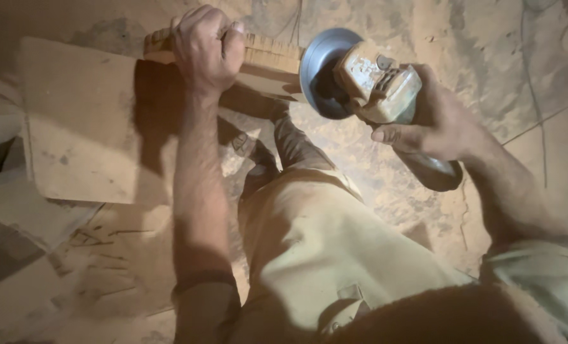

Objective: The person picks up a curved wooden piece and uses a handheld angle grinder to sand its edges and surfaces. They rotate the piece to access different areas while maintaining contact with the tool.

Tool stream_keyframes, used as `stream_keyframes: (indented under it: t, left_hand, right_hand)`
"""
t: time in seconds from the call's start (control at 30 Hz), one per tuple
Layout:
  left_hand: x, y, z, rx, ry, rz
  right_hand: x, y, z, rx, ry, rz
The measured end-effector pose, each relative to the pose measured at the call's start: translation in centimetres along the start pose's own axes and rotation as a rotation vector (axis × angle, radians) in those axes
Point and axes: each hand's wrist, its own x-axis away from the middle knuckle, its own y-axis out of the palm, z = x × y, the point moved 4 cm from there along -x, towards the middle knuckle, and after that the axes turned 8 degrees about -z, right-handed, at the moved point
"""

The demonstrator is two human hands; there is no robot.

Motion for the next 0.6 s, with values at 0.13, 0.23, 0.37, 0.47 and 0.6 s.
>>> stream_keyframes:
  t: [0.13, 0.23, 0.37, 0.47, 0.6]
  left_hand:
    - [-0.1, -0.3, 0.3, 0.018, 0.018, 0.006]
    - [-0.2, -0.4, 0.4, 0.029, 0.016, -0.004]
    - [-0.3, -0.8, 0.5, 0.044, -0.025, -0.057]
    - [-0.1, -1.1, 0.8, 0.032, 0.01, -0.059]
    - [0.0, -0.9, 0.4, 0.079, 0.029, -0.059]
  right_hand:
    - [0.3, 0.0, 0.9, 0.05, 0.007, -0.015]
    - [0.8, 0.2, 2.2, 0.085, 0.071, -0.006]
    - [1.3, 0.8, 3.6, -0.054, 0.008, 0.011]
    - [1.6, 1.3, 4.7, -0.115, -0.028, 0.022]
    - [2.4, 1.9, 6.9, -0.217, 0.072, 0.087]
